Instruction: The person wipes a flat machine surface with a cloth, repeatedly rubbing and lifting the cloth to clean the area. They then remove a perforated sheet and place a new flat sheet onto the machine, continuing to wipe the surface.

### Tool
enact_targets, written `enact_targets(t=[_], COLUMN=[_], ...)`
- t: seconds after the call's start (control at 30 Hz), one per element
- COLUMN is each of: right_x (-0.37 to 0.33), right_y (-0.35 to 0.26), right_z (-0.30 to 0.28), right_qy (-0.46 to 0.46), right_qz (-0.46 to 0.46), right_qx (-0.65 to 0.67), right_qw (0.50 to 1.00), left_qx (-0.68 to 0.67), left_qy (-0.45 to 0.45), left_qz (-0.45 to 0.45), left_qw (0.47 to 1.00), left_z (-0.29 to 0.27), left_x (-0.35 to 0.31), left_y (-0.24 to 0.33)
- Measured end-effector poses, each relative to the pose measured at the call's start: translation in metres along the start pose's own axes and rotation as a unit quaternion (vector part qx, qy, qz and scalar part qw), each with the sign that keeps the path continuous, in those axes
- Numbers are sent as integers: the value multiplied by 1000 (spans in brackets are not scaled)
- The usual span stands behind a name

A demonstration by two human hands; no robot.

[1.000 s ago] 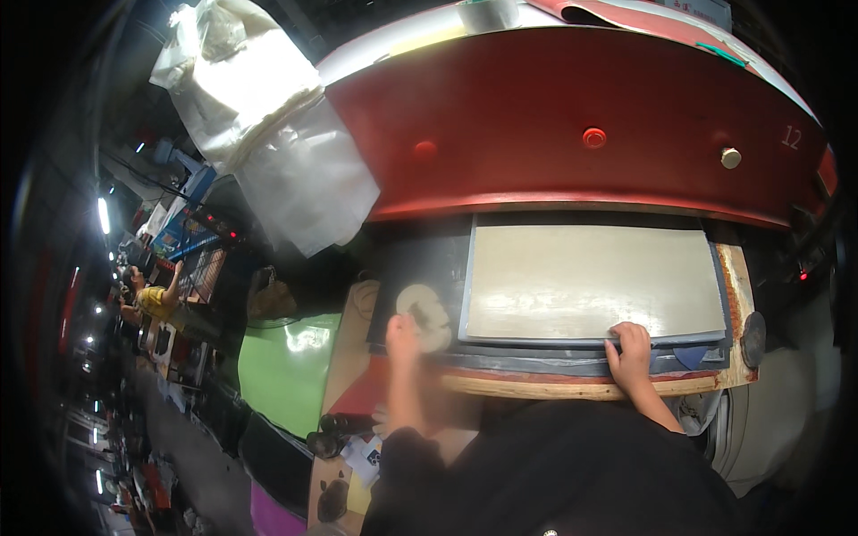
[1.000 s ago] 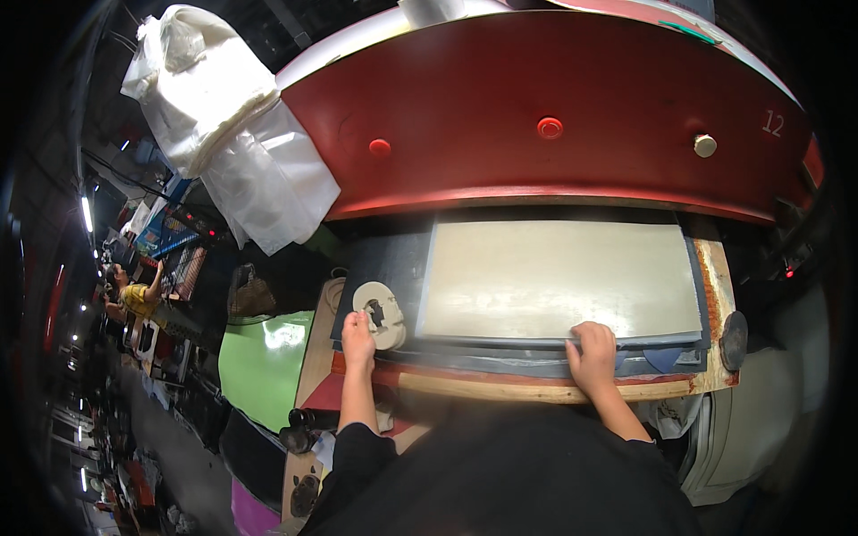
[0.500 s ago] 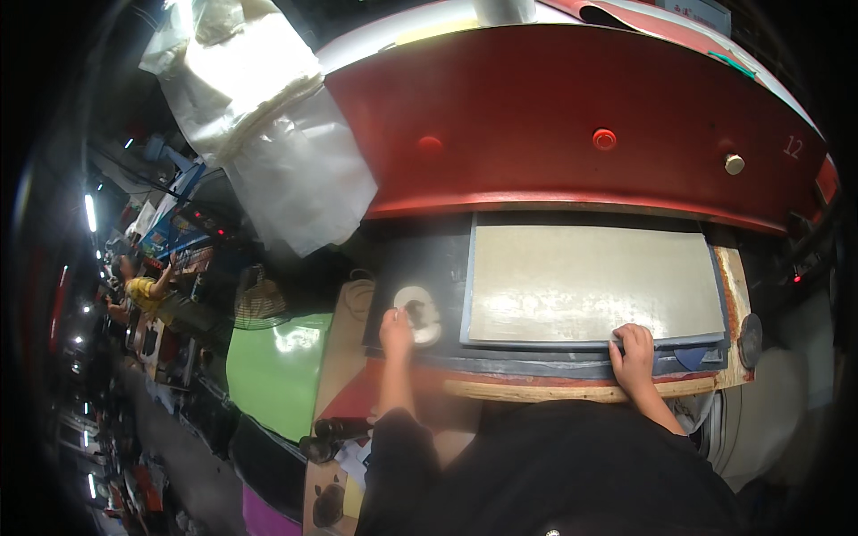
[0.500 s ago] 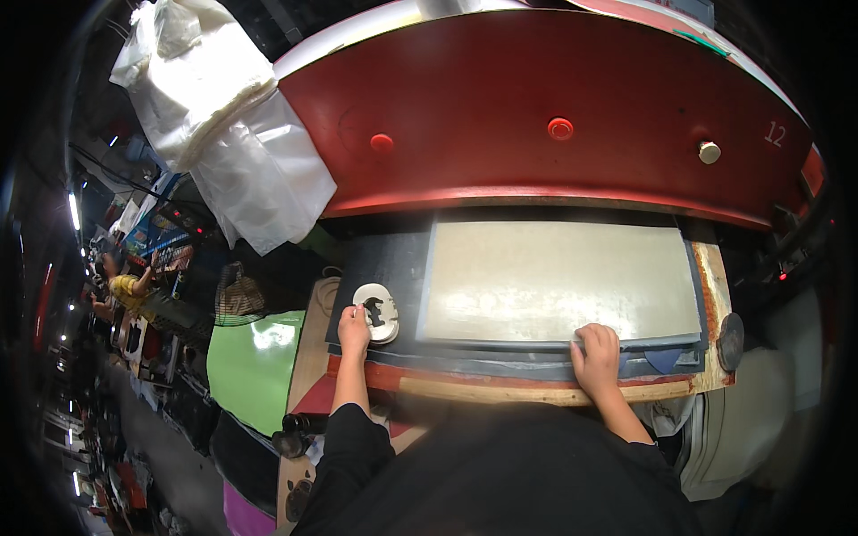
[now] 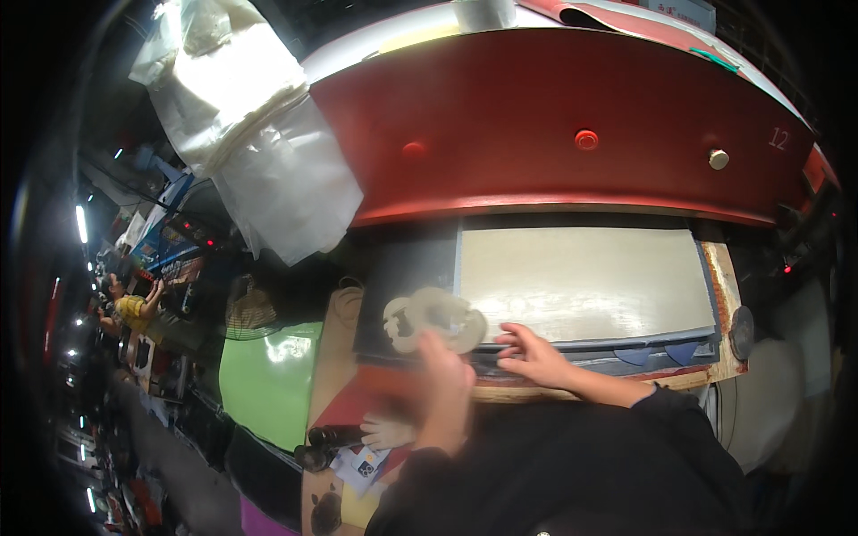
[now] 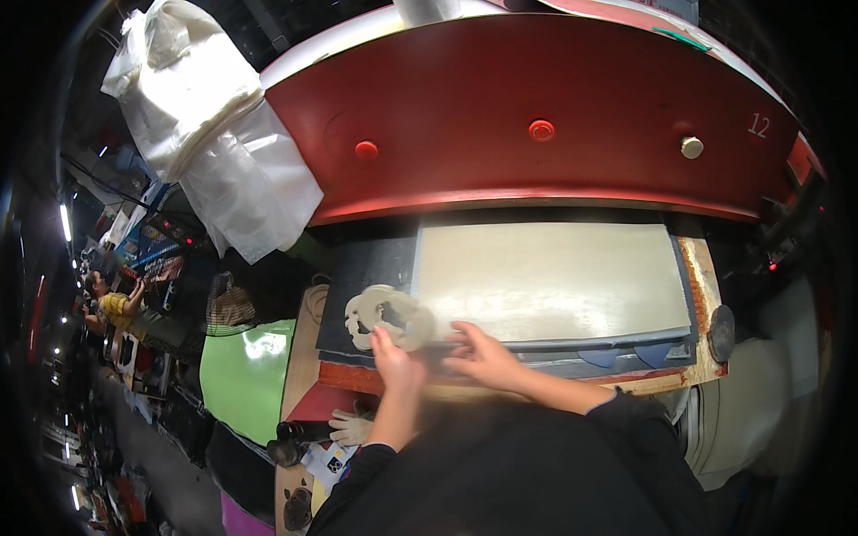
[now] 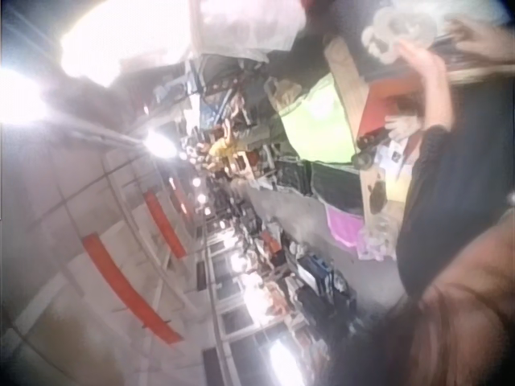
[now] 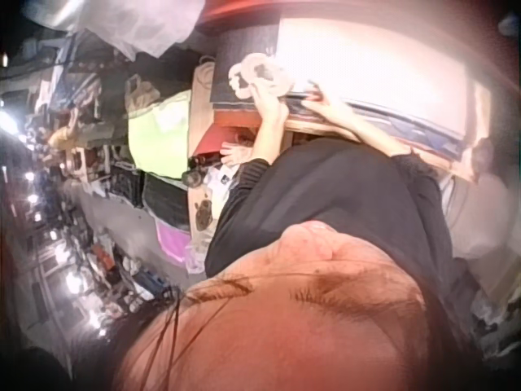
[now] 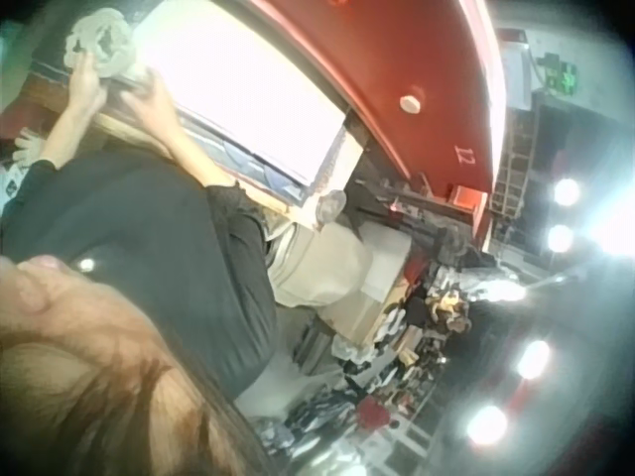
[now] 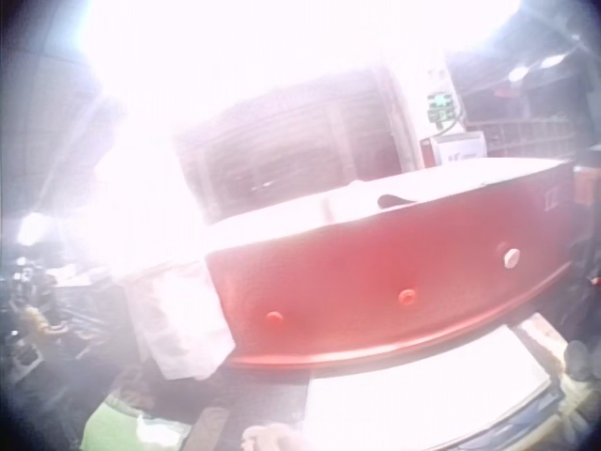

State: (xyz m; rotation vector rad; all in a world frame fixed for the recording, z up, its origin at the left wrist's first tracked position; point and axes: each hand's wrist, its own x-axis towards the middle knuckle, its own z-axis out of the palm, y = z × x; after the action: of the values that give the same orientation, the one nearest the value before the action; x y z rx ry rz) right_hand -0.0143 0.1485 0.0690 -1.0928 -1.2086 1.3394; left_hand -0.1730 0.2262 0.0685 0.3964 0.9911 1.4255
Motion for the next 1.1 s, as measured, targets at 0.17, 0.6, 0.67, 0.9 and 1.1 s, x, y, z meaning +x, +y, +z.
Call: enact_targets(t=[0.17,0.6,0.67,0.9,1.1], right_x=[27,33,34,46,39], right_y=[8,-35,-43,-26,20], right_z=[7,4,4,-7,-12], right_qy=[107,-170,-190,-24,40], right_qz=[53,39,44,78,54], right_qx=[23,-244,-235,48,-55], right_qw=[993,954,952,996,996], left_qx=[64,621,609,579,709], left_qy=[-128,-403,-405,-122,55], left_qz=[-125,439,434,264,60], left_qw=[982,509,526,762,700], left_z=[-12,-35,-36,-44,-20], left_x=[-32,-14,-8,23,80], left_y=[-20,64,64,65,78])
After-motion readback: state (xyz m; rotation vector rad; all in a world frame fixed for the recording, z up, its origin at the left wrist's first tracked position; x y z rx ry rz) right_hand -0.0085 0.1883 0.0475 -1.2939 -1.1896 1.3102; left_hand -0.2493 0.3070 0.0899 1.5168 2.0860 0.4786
